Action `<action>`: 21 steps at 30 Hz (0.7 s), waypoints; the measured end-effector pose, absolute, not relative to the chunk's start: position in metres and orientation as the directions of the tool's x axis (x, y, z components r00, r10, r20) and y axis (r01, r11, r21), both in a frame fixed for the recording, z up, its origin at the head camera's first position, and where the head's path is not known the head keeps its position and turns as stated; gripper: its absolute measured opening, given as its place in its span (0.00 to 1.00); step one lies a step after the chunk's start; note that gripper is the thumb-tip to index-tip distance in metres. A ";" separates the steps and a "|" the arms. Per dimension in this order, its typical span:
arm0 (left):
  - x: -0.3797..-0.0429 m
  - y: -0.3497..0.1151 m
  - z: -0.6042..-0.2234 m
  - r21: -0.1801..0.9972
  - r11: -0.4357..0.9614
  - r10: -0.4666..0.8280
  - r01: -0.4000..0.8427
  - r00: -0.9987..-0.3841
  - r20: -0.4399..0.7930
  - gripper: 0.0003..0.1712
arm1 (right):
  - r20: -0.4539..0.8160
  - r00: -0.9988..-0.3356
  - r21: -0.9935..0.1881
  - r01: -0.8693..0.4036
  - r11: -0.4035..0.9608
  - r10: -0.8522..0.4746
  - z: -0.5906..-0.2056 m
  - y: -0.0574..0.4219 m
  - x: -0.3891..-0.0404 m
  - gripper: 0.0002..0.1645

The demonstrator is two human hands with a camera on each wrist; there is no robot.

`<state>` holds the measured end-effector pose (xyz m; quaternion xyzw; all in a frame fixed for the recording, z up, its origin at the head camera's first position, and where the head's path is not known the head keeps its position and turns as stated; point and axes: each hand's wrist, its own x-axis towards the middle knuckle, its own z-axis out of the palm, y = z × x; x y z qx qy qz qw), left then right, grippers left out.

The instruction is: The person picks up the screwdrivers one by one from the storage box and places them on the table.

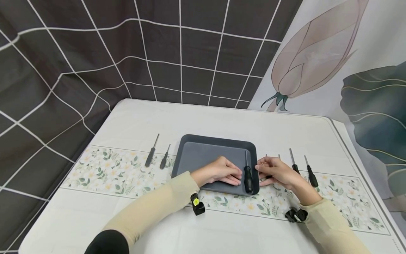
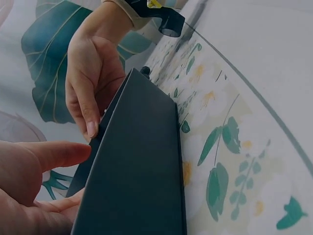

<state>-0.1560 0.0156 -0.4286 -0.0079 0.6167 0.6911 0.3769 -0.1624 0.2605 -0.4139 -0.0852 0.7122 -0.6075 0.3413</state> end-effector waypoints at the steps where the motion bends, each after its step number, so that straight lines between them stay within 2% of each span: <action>1: -0.156 0.017 -0.429 0.849 0.045 0.510 -0.527 -0.718 -0.473 0.13 | -0.384 -0.753 -0.923 0.294 0.248 -0.535 -0.414 0.260 -0.162 0.24; 21: -0.164 0.029 -0.429 0.862 0.109 0.500 -0.496 -0.722 -0.479 0.10 | -0.373 -0.755 -0.927 0.279 0.251 -0.539 -0.416 0.261 -0.162 0.24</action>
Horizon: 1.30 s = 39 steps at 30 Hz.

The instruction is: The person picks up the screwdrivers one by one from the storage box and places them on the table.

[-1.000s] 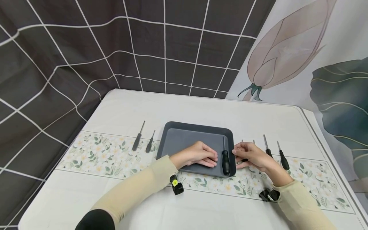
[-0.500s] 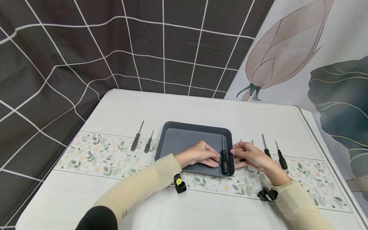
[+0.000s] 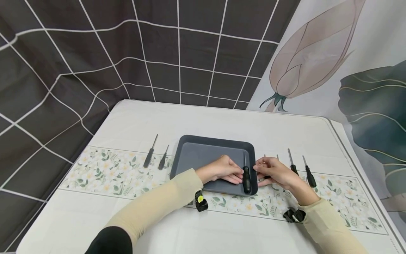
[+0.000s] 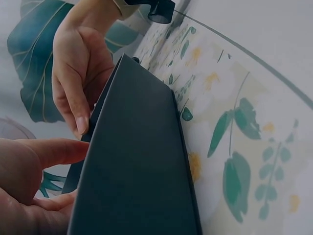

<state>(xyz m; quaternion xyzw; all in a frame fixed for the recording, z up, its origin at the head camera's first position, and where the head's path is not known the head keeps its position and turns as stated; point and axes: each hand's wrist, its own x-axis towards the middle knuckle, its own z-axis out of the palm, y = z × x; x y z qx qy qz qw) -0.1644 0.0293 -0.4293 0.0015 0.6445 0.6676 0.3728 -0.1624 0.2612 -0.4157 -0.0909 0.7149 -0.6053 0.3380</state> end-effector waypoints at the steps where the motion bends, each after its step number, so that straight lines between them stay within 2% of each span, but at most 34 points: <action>1: -0.164 0.030 -0.429 0.861 0.109 0.500 -0.497 -0.721 -0.480 0.10 | -0.373 -0.755 -0.927 0.281 0.249 -0.540 -0.416 0.261 -0.162 0.24; 20: -0.164 0.042 -0.428 0.870 0.143 0.483 -0.472 -0.734 -0.478 0.09 | -0.376 -0.747 -0.927 0.291 0.239 -0.548 -0.415 0.260 -0.163 0.24; 32: -0.163 0.045 -0.427 0.891 0.175 0.463 -0.420 -0.763 -0.451 0.07 | -0.374 -0.749 -0.927 0.284 0.245 -0.547 -0.415 0.260 -0.162 0.25; 39: -0.162 0.048 -0.426 0.883 0.176 0.451 -0.435 -0.762 -0.465 0.07 | -0.372 -0.750 -0.928 0.282 0.244 -0.547 -0.415 0.260 -0.162 0.25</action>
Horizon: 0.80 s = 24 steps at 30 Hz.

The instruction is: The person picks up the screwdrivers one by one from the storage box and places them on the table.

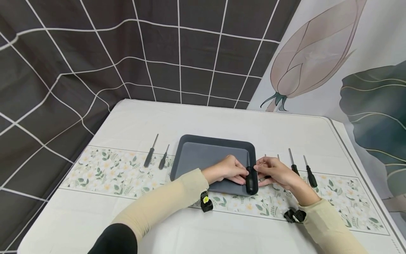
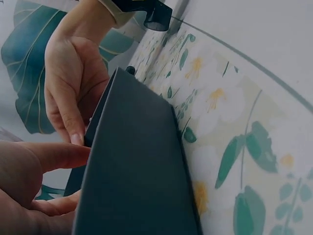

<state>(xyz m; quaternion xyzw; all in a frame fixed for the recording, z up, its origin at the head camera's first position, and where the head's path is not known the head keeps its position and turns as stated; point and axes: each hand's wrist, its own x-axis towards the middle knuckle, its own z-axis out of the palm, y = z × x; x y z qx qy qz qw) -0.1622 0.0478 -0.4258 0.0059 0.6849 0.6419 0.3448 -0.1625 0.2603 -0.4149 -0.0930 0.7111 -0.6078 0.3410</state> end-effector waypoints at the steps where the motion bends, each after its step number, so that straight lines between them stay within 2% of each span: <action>1: -0.162 0.049 -0.426 0.883 0.180 0.451 -0.434 -0.761 -0.466 0.07 | -0.372 -0.750 -0.928 0.283 0.243 -0.547 -0.415 0.260 -0.162 0.25; 13: -0.161 0.050 -0.425 0.885 0.152 0.478 -0.439 -0.752 -0.455 0.12 | -0.373 -0.747 -0.928 0.291 0.233 -0.551 -0.415 0.261 -0.163 0.25; 24: -0.159 0.054 -0.428 0.893 0.173 0.464 -0.415 -0.765 -0.446 0.08 | -0.368 -0.744 -0.929 0.280 0.240 -0.558 -0.415 0.261 -0.162 0.24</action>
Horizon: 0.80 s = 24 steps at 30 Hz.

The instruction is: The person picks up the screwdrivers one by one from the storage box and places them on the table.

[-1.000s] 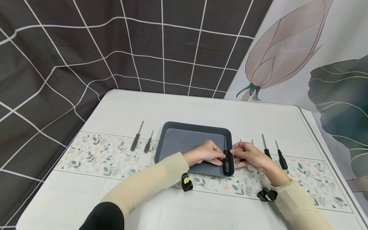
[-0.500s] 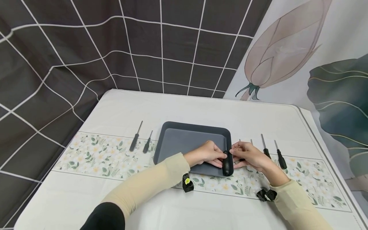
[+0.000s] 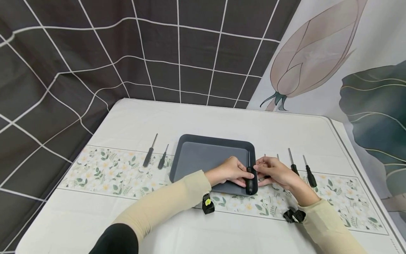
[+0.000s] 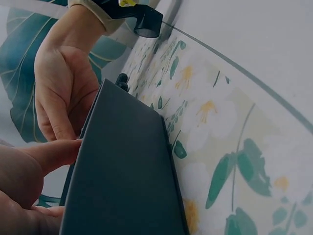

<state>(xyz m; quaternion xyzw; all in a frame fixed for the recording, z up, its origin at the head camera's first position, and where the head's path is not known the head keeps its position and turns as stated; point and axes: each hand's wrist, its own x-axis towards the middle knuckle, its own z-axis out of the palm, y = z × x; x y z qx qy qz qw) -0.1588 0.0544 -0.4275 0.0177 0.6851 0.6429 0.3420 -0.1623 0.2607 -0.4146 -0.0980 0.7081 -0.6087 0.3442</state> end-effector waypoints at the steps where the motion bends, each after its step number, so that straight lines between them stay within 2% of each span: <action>1: -0.159 0.055 -0.428 0.894 0.171 0.463 -0.414 -0.767 -0.444 0.09 | -0.368 -0.744 -0.930 0.279 0.241 -0.558 -0.415 0.261 -0.162 0.24; 10: -0.157 0.056 -0.427 0.900 0.192 0.440 -0.392 -0.785 -0.436 0.10 | -0.366 -0.746 -0.930 0.273 0.246 -0.557 -0.415 0.260 -0.162 0.23; 24: -0.162 0.048 -0.426 0.884 0.210 0.448 -0.418 -0.762 -0.467 0.16 | -0.382 -0.757 -0.923 0.281 0.263 -0.530 -0.414 0.259 -0.163 0.23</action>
